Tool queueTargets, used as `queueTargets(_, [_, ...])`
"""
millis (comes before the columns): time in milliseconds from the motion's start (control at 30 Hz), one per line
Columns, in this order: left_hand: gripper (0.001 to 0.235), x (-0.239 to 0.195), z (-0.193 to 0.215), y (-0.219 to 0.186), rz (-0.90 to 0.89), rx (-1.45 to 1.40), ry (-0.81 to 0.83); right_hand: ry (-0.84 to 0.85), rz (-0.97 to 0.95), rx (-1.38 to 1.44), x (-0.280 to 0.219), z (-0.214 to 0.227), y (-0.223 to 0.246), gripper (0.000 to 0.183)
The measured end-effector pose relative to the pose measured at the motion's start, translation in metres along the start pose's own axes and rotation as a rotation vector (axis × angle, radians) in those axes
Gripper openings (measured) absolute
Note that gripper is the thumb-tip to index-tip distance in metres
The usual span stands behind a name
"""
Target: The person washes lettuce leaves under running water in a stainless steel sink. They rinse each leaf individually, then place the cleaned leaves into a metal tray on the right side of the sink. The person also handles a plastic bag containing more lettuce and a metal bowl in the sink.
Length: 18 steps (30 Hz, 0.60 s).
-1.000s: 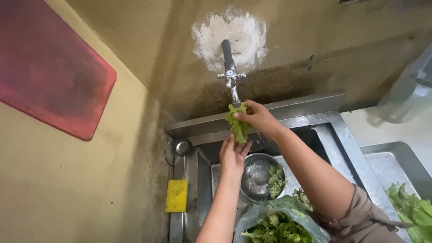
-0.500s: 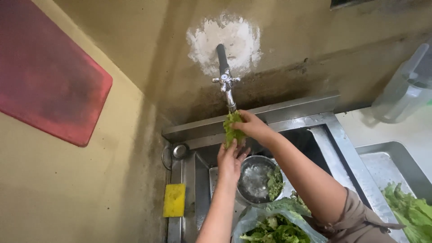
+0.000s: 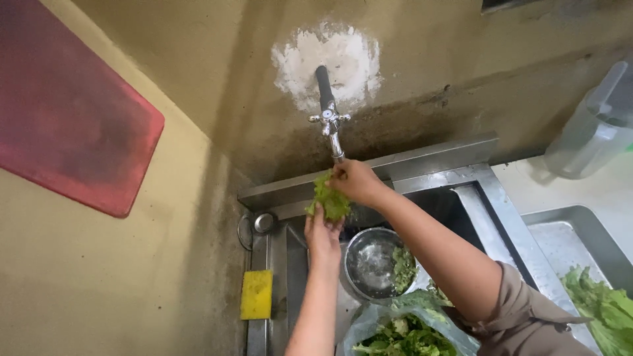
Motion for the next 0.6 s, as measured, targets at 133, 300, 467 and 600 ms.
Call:
queueTargets(133, [0.044, 0.025, 0.015, 0.006, -0.025, -0.017, 0.042, -0.024, -0.046, -0.017, 0.014, 0.003, -0.014, 0.031])
queueTargets(300, [0.039, 0.024, 0.011, 0.001, -0.006, -0.018, 0.005, 0.042, 0.176, 0.007, 0.058, -0.005, -0.056, 0.074])
queueTargets(467, [0.044, 0.005, 0.002, -0.003, 0.024, -0.015, 0.029, 0.099, 0.050, -0.018, 0.009, 0.011, -0.002, 0.028])
queueTargets(600, [0.041, 0.003, -0.003, -0.006, 0.047, -0.067, 0.100, 0.263, -0.046, 0.094, -0.006, 0.007, -0.005, 0.050])
Point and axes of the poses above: each hand's wrist, its own x-axis towards the middle knuckle, its own z-axis out of the back of the hand, y = z × x, the point moved 6 cm from there along x, towards the middle knuckle, and after that the axes turned 12 degrees about y, right-handed, at the moved point
